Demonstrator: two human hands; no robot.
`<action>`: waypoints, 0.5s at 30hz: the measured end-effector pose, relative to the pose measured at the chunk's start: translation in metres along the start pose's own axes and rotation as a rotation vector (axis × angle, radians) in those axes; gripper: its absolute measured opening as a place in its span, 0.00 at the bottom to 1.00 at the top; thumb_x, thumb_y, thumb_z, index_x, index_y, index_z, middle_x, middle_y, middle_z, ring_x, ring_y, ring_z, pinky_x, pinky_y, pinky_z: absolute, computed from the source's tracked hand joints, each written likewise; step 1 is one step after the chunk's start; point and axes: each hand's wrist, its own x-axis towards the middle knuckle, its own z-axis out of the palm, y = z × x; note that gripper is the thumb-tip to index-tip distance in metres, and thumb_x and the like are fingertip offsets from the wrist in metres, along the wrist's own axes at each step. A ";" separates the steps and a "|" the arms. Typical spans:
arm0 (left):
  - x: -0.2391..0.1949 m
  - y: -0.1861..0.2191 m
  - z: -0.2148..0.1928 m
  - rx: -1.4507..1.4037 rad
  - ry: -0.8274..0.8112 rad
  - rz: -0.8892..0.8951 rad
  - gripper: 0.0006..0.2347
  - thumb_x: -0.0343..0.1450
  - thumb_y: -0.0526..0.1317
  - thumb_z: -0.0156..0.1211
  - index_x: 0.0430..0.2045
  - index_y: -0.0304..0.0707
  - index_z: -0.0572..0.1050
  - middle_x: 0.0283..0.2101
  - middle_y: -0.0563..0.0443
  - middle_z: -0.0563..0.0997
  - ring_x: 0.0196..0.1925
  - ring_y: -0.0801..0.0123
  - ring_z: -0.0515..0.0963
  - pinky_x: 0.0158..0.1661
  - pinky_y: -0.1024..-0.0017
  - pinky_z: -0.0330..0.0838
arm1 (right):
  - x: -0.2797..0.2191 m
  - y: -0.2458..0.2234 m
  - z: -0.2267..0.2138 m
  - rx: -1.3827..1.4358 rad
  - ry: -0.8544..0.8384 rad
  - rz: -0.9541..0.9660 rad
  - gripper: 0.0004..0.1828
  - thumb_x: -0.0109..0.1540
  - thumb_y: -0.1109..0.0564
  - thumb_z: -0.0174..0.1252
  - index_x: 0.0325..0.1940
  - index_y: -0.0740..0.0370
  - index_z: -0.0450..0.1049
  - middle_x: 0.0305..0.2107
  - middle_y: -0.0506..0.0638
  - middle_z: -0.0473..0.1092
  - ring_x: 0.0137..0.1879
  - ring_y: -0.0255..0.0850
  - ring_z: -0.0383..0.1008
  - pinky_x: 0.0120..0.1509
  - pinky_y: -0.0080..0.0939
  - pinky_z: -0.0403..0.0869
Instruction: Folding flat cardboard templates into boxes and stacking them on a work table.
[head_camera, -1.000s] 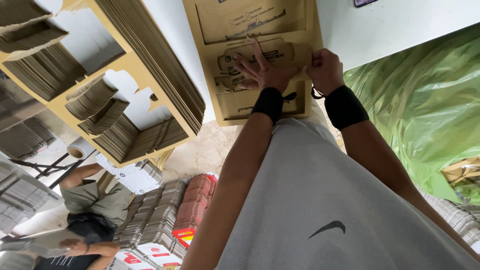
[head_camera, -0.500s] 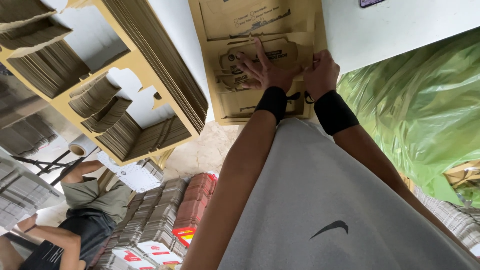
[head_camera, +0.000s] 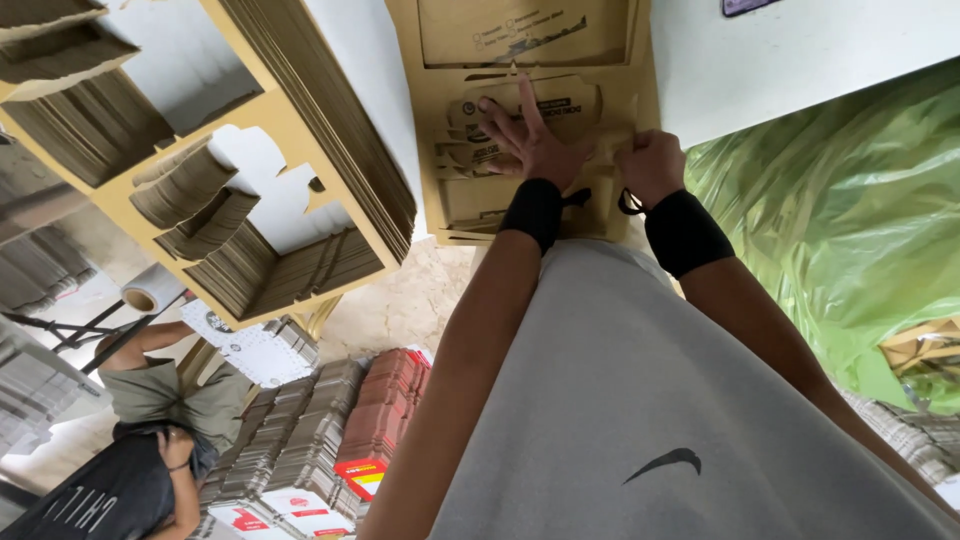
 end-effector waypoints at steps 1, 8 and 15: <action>-0.002 -0.001 -0.001 -0.004 -0.009 0.003 0.60 0.64 0.50 0.82 0.69 0.79 0.21 0.73 0.43 0.03 0.78 0.42 0.08 0.64 0.21 0.19 | -0.002 -0.002 -0.003 -0.005 0.007 0.005 0.12 0.58 0.47 0.55 0.31 0.56 0.77 0.27 0.48 0.75 0.38 0.46 0.75 0.39 0.50 0.71; 0.012 -0.031 0.025 0.281 0.103 0.193 0.67 0.52 0.64 0.90 0.72 0.77 0.26 0.76 0.39 0.11 0.77 0.37 0.11 0.62 0.16 0.22 | -0.011 -0.031 -0.022 0.274 -0.033 0.039 0.11 0.53 0.57 0.63 0.20 0.53 0.67 0.18 0.39 0.58 0.27 0.31 0.57 0.27 0.39 0.59; 0.017 -0.021 0.020 0.241 0.088 0.150 0.68 0.52 0.64 0.92 0.73 0.75 0.28 0.76 0.42 0.10 0.77 0.41 0.08 0.62 0.17 0.17 | -0.012 -0.063 -0.026 0.693 -0.257 0.265 0.13 0.62 0.66 0.50 0.22 0.67 0.64 0.16 0.60 0.66 0.19 0.46 0.66 0.23 0.42 0.67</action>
